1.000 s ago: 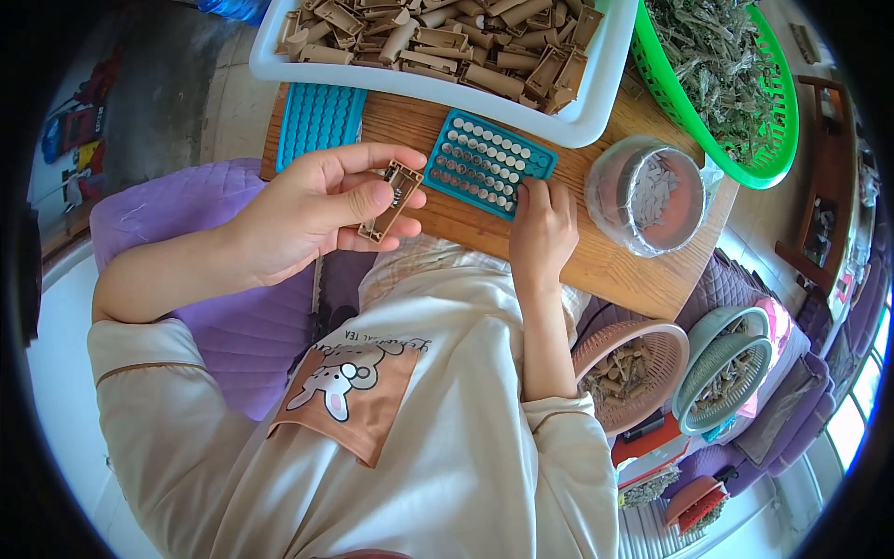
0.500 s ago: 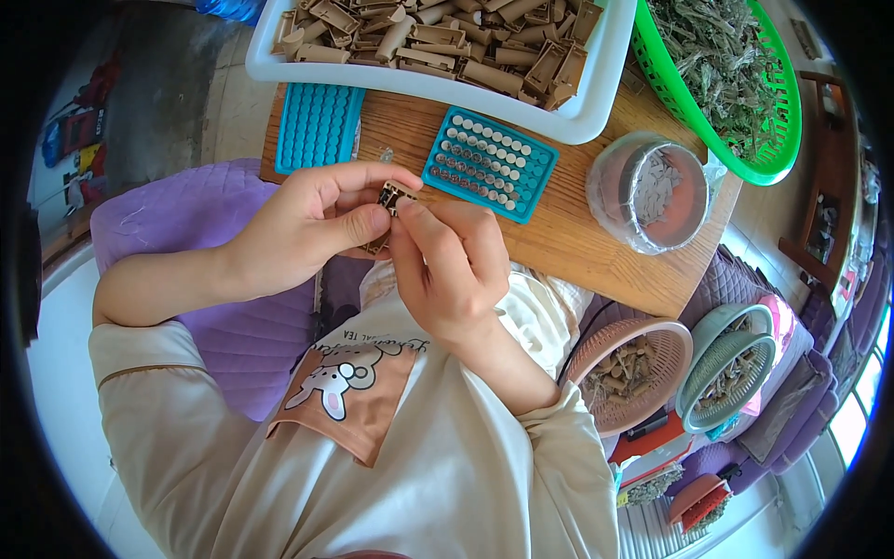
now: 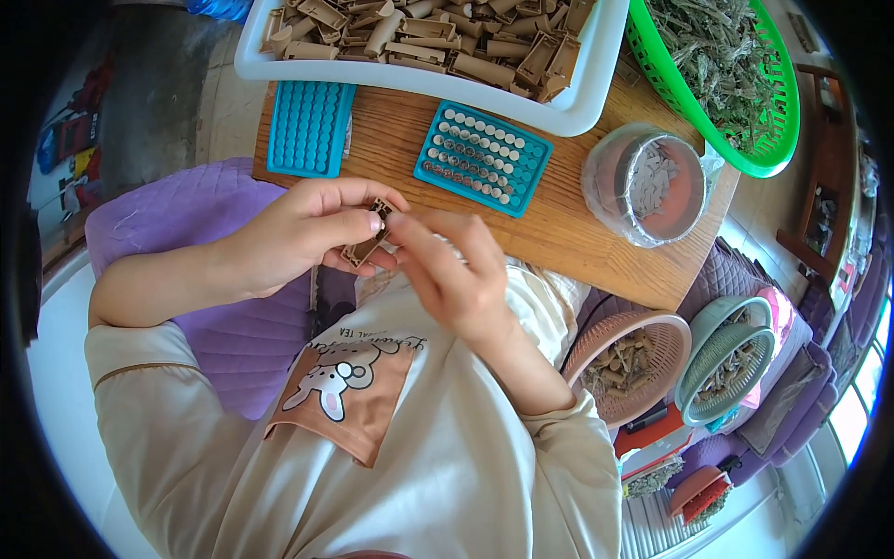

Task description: The person assembles small plastic housings by hand, inserting metal contacts, wires, circuit boards, and springs into them.

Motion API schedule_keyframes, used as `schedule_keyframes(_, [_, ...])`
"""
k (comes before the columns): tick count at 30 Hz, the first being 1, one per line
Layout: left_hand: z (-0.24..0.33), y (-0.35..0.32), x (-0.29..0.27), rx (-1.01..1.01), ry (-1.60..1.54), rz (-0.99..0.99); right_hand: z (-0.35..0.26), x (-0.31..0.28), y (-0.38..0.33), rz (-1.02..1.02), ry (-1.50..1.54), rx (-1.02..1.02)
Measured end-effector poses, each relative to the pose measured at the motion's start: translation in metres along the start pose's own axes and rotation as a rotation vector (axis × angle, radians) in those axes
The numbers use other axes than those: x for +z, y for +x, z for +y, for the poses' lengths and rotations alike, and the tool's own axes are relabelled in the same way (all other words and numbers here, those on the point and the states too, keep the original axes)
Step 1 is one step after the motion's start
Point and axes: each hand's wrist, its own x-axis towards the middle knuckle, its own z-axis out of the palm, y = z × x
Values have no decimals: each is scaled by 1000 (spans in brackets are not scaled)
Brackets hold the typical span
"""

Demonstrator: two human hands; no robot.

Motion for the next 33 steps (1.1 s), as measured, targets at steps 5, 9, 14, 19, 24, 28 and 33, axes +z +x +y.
schedule_keyframes(5, [3, -1, 0, 92, 96, -41, 54, -18, -22, 56, -333, 453])
schedule_keyframes(9, [1, -1, 1, 121, 130, -46, 78, -18, -35, -17, -560, 393])
schedule_keyframes(14, [0, -1, 1, 104, 122, -51, 76, -17, -34, -40, -536, 438])
schedule_keyframes(19, [-5, 0, 4, 138, 98, -21, 36, -12, -12, 306, -226, 363])
schedule_keyframes(24, [-7, -2, 6, 242, 169, -54, -16, 7, 3, 296, -98, 149])
schedule_keyframes(28, [-10, 0, 4, 214, 212, -40, -14, 21, -4, 278, -32, 125])
schedule_keyframes(33, [-8, 1, 2, 53, 38, 8, -7, 10, -5, 102, -12, 85])
